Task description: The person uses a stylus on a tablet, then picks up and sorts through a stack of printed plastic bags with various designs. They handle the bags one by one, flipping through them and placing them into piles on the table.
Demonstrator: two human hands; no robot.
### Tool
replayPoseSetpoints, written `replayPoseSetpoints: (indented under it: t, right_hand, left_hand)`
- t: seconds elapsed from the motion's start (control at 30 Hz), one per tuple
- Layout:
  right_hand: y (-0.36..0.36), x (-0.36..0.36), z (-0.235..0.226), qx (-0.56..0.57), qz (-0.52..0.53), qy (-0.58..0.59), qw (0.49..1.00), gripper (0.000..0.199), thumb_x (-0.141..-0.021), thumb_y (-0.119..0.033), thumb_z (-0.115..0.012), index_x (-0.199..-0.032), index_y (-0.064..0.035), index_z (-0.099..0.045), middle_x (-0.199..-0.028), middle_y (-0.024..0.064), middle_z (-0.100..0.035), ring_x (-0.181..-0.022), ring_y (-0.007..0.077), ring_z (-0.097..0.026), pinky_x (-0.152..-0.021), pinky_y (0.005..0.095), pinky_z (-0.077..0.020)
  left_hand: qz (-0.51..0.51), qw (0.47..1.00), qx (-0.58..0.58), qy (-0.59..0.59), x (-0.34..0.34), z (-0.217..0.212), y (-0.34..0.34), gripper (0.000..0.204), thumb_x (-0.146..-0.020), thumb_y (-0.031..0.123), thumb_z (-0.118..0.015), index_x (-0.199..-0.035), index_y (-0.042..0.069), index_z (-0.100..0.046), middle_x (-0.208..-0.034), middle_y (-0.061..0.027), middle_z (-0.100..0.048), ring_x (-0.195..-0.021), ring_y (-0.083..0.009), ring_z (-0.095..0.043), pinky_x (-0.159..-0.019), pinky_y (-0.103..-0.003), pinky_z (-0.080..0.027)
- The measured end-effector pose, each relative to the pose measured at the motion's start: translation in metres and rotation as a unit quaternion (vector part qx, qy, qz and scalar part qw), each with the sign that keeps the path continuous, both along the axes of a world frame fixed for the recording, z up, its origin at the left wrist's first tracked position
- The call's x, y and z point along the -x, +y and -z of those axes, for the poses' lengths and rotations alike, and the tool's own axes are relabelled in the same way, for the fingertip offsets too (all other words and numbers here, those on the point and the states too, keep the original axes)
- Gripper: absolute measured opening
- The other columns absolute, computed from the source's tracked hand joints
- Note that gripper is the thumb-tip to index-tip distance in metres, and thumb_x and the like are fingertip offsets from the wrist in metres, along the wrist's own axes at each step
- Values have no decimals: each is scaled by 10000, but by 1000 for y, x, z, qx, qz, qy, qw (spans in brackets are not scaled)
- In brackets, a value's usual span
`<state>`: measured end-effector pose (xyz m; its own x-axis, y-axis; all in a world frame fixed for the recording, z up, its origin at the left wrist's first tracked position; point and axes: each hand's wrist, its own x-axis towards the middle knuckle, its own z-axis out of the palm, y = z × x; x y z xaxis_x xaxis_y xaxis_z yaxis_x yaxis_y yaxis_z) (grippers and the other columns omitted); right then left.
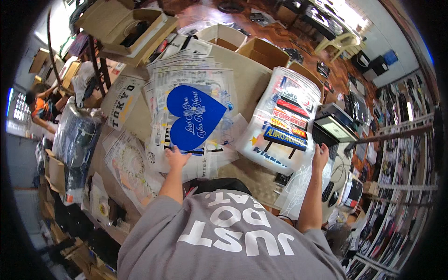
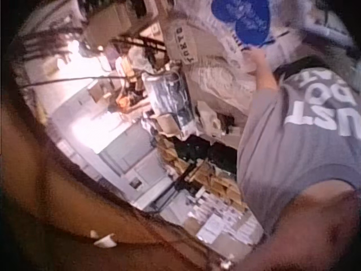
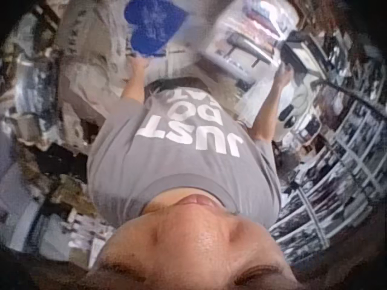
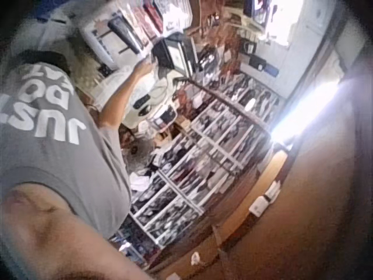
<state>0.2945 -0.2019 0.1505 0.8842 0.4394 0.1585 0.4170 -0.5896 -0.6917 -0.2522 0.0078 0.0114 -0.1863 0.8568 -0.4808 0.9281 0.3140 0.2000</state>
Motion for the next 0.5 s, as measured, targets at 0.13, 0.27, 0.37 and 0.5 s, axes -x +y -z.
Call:
replayPoseSetpoints:
  t: [0.13, 0.27, 0.37, 0.5]
  right_hand:
    - [18, 48, -11, -89, -33, 14, 995, 334, -871, -195, -605, -1156, -24, -566, -1131, 124, -588, -987, 220, -565, -791, 325, -451]
    - [49, 116, -19, -129, -102, 45, 985, 243, -845, -74, -609, -1082, -26, -591, -1029, 98, -595, -883, 172, -587, -695, 283, -471]
    - [61, 152, -18, -81, -181, -15, 980, 241, -810, -17, -613, -1050, -35, -596, -1029, 104, -595, -913, 197, -579, -704, 293, -475]
    - [71, 192, -25, -63, -229, 48, 970, 196, -806, -32, -601, -1002, -46, -609, -1069, 94, -596, -935, 214, -578, -704, 304, -468]
  left_hand:
    - [12, 998, -51, 32, -16, -10, -17, 873, -720, 456, -715, -1428, 152, -305, -1468, -255, -207, -1331, -420, -264, -1069, -446, -291]
    - [-1, 994, -105, 15, -14, -1, -23, 782, -743, 358, -723, -1405, 182, -346, -1440, -202, -307, -1286, -392, -355, -1033, -425, -348]
    - [-8, 992, -118, -43, -24, -24, -21, 743, -731, 275, -741, -1373, 169, -381, -1399, -143, -377, -1219, -342, -436, -980, -419, -398]
    - [5, 982, -183, -54, -19, -15, -13, 624, -718, 173, -742, -1285, 130, -485, -1149, -115, -549, -1061, -287, -534, -875, -409, -447]
